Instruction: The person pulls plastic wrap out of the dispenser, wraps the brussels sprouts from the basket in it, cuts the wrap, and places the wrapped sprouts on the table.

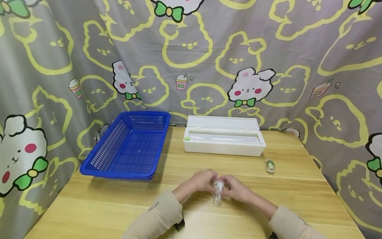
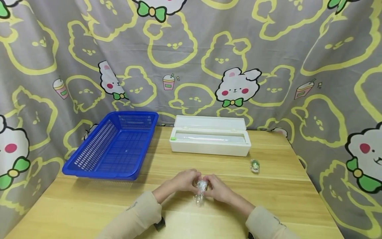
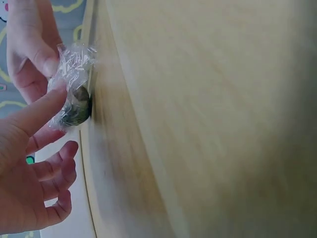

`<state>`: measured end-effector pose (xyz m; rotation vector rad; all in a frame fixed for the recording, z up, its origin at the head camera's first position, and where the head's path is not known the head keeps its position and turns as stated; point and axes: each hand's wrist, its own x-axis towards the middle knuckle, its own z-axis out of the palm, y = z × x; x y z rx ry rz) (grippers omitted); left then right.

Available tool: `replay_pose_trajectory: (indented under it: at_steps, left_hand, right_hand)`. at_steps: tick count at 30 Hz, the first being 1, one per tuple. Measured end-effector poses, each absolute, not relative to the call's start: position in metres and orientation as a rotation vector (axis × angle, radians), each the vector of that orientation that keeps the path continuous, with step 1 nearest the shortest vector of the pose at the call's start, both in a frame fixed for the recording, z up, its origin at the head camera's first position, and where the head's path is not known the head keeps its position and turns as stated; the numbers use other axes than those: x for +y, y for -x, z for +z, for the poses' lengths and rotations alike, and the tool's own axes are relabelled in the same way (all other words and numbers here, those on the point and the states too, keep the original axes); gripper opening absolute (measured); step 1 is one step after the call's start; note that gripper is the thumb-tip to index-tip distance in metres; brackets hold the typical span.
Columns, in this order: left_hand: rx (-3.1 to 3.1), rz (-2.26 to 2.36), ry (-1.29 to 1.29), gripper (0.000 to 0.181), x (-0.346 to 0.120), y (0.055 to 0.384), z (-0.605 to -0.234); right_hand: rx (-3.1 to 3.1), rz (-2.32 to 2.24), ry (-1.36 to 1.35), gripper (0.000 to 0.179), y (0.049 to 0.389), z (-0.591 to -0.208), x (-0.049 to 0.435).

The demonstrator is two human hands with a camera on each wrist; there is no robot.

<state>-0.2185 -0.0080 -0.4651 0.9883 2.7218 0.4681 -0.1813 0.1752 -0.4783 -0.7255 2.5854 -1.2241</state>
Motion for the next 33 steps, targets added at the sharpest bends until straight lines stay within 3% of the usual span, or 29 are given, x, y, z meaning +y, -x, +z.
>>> replay_pose_trajectory:
  at_steps: [4,8,17,25,33]
  left_hand:
    - [2.744,0.4,-1.007,0.045,-0.007,0.218,-0.464]
    - [2.775,0.309,-1.034,0.051,-0.006,0.216,-0.462]
    - [2.809,0.143,-1.176,0.039,0.002,0.218,-0.461]
    - [2.813,0.087,-1.186,0.041,-0.001,0.221,-0.463]
    - [2.728,0.507,-1.1,0.045,-0.005,0.225,-0.456]
  right_hand:
    - [2.69,-1.063,0.79,0.062,0.178,-0.479,0.176]
    - [2.77,-0.914,0.806,0.065,0.178,-0.479,0.175]
    - [2.957,-0.664,0.89,0.042,0.185,-0.485,0.169]
    - [2.418,-1.131,0.735,0.053,0.194,-0.477,0.183]
    - [2.31,-1.443,0.48,0.038,0.199,-0.476,0.19]
